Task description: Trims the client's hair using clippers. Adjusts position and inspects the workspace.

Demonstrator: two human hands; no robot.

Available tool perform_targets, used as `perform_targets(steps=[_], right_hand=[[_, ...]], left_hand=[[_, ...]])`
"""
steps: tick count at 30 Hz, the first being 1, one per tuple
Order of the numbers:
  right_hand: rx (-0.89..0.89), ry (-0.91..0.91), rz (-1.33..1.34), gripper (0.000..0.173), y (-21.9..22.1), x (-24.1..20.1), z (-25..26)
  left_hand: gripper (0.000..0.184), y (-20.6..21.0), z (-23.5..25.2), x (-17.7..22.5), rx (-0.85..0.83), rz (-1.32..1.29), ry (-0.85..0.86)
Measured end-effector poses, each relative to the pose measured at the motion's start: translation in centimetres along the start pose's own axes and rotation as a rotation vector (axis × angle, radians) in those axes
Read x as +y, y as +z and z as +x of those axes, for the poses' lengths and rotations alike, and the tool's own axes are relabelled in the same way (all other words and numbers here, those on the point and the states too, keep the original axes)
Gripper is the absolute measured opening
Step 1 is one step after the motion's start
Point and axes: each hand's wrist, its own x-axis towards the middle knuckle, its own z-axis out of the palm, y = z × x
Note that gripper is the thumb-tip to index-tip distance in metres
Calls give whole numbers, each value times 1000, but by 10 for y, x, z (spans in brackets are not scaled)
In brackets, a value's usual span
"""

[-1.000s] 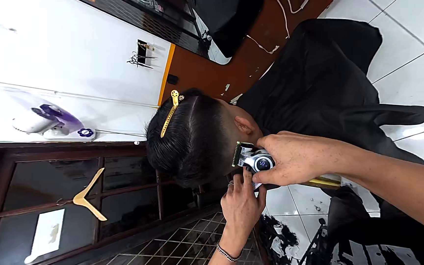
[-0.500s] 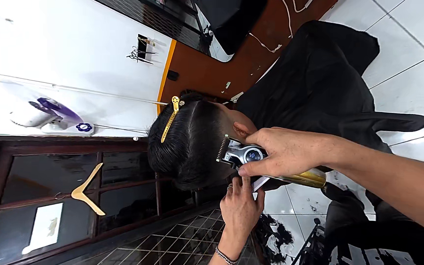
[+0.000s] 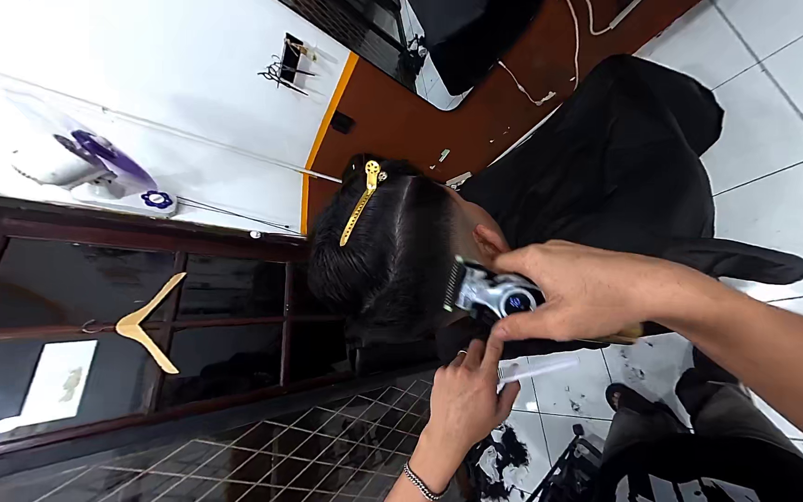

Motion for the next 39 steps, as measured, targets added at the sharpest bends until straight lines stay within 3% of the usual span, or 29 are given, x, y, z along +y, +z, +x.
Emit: perform_targets(steps=[3,7,9,12,14,17,20,22,26,28,31,34,36,39], right_hand=[[-77,128,-38,36,6,-1,-3],[82,59,18,36,24,-2,-9],[85,86,-32,38,35,10,-23],[239,-140,164,45,65,18,-49],[155,-183,481,51,97,6,-60],[-75,114,698,55,172,1,-70],[-263,582,594,40,263,9,-79],[-377,779,486,47,320,15,-87],[-839,853,209,67,430,7,-112],[-1028,784,85,70,495,-3,-121],[-1231,557,-67,72,604,-20,-133],[-1402,157,-344,64,700,-28,-138],[-1391,-163,-509,66,747,-14,-148],[-1552,-233,-766,63,792,-24,-142]], left_hand=[[52,-4,-10,3,-264,-224,-29],[41,-5,-23,2,-652,-425,-192],[38,0,-37,-4,-744,-616,-217],[27,26,-76,-5,-614,-1075,-250],[23,61,-110,5,-457,-1374,-377],[31,143,-176,47,-340,-1759,-775],[39,216,-254,115,-295,-2011,-1205],[37,241,-313,159,-91,-2132,-1505],[34,235,-426,217,692,-2015,-2125],[36,244,-476,232,883,-1768,-2406],[37,250,-525,237,698,-1408,-2670],[39,203,-537,189,418,-1307,-2630],[41,185,-547,168,370,-1285,-2639],[37,207,-569,174,236,-1148,-2689]])
